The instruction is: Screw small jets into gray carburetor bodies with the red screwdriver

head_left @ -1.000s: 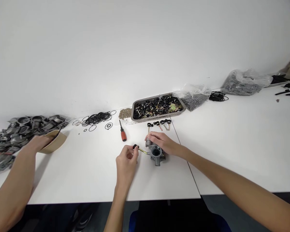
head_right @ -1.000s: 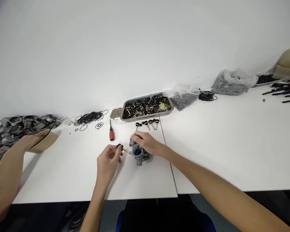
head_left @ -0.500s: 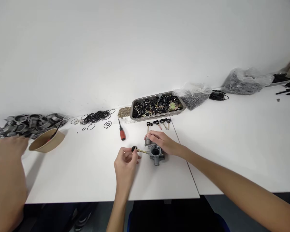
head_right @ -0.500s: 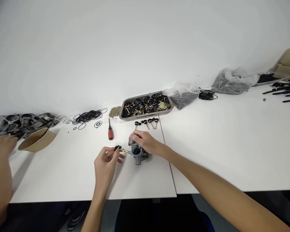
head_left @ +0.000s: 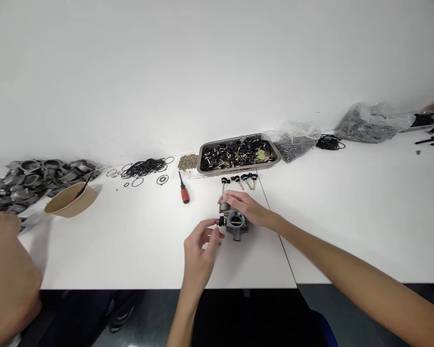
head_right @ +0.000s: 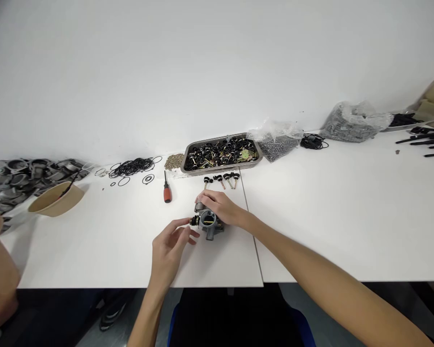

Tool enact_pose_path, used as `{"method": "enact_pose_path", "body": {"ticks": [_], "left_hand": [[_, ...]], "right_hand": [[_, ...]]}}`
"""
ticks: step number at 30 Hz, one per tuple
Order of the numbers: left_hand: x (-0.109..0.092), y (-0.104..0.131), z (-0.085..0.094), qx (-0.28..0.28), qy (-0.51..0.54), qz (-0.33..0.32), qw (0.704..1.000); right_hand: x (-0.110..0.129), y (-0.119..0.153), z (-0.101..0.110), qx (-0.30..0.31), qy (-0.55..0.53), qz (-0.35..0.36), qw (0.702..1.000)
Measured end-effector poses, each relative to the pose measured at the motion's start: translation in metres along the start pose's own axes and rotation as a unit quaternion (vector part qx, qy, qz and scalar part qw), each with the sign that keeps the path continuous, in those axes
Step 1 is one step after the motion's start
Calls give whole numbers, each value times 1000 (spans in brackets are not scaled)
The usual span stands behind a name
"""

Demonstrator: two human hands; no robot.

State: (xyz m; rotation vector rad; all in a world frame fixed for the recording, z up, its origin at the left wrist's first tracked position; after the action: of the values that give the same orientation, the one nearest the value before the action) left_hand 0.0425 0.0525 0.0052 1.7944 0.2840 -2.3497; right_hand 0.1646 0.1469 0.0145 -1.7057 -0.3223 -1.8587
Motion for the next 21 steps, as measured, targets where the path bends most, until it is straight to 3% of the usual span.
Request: {"method": "enact_pose_path", "body": {"ticks": [6,12,21], "left_hand": [[14,-10,2,14,53,61,997],[20,-15,-3,42,126,71,989],[20,-19,-2,35,217,79,972]], "right_hand": [[0,-1,-2,-3,3,11,1000],[2,0,-5,7,-7,2,1000],[2,1,-4,9,4,11,1000]]}}
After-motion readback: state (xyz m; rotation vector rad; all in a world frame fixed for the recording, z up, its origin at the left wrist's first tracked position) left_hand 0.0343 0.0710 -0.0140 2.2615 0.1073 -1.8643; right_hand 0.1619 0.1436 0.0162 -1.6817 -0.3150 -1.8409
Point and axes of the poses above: each hand's wrist, its own y-axis away from the middle knuckle, its own z-axis out of the back of the hand, x = y × z, the point moved 9 cm from there along -y, towards the middle knuckle, and after that the axes turned 4 degrees about -x, right-handed, at the moved point
